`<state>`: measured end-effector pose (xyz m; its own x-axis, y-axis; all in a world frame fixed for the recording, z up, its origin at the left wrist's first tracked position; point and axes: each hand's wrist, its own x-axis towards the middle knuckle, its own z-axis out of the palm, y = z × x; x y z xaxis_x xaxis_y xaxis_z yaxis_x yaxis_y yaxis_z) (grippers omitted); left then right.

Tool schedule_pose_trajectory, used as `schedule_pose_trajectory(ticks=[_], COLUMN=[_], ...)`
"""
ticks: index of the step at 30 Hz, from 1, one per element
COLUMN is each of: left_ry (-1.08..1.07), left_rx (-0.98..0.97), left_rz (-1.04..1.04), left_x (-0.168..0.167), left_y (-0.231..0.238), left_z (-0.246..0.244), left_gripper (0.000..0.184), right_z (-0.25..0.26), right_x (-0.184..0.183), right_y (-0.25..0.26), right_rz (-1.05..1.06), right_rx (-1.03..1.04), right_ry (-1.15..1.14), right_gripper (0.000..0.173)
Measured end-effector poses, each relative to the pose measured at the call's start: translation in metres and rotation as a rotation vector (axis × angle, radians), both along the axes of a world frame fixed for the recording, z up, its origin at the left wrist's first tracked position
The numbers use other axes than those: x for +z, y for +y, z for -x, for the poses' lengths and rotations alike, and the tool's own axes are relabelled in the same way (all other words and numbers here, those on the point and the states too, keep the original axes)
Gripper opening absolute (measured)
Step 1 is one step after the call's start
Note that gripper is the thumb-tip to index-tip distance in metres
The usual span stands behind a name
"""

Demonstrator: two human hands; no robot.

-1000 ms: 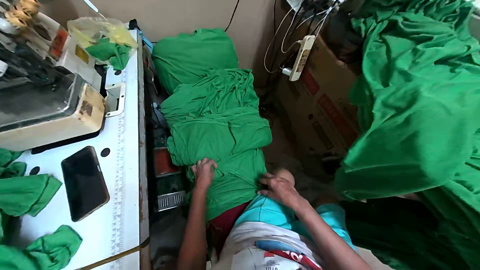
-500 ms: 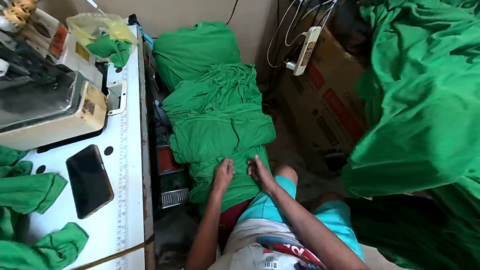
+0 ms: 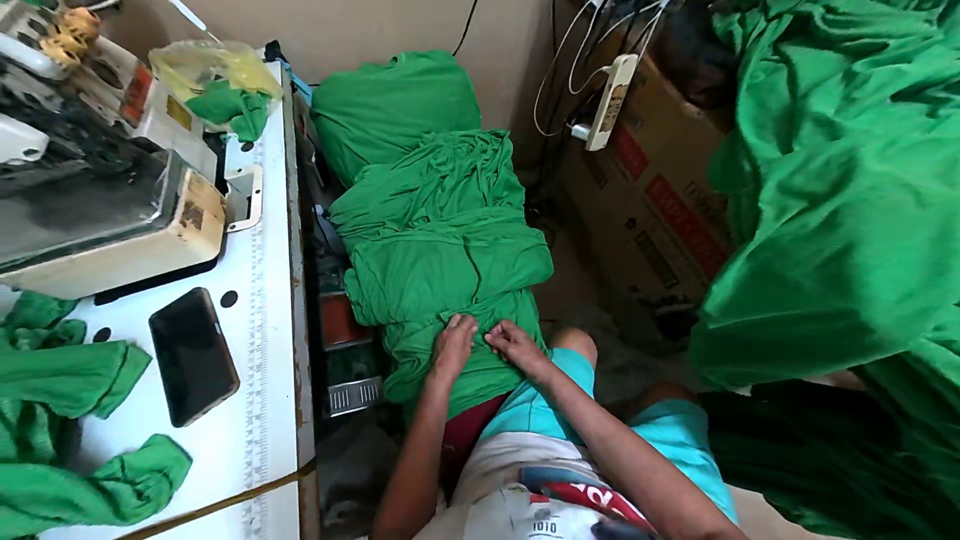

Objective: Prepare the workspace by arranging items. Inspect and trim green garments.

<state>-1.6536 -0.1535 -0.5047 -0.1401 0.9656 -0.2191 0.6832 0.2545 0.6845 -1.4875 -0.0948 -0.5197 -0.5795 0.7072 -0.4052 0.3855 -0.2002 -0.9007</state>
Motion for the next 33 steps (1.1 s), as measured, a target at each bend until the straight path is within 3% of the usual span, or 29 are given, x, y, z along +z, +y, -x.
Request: schedule_pose_trajectory(ticks=[15, 19, 21, 26, 28, 33], left_ry=[-0.040, -0.265, -0.257, 0.184, 0.186, -0.086], left_rx=[0.052, 0.279, 0.439, 0.823, 0.784, 0.317], left_rz=[-0.074, -0.272, -0.377, -0.275, -0.293, -0.257], left_x=[-0.004, -0.003, -0.004, 0.002, 0.008, 0.018], left_y=[-0.004, -0.018, -0.035, -0.080, -0.079, -0.039], left_z=[-0.002, 0.001, 0.008, 0.033, 0.027, -0.021], left_gripper=[0.029, 0.027, 0.027, 0.038, 0.047, 0.036], right_z=[0.005, 0.001, -0.002, -0.008, -0.007, -0.009], right_x=[-0.002, -0.003, -0.001, -0.001, -0.002, -0.005], right_y=[0.006, 0.002, 0.001, 0.006, 0.009, 0.009], right_rz=[-0.163, -0.040, 0.076, 0.344, 0.398, 0.439], right_rx=[0.136, -0.060, -0.192, -0.430, -0.466, -0.504], right_ry=[-0.160, 0.016, 0.153, 0.364, 0.388, 0.406], right_gripper=[0.027, 0.022, 0.019, 0.020, 0.022, 0.023])
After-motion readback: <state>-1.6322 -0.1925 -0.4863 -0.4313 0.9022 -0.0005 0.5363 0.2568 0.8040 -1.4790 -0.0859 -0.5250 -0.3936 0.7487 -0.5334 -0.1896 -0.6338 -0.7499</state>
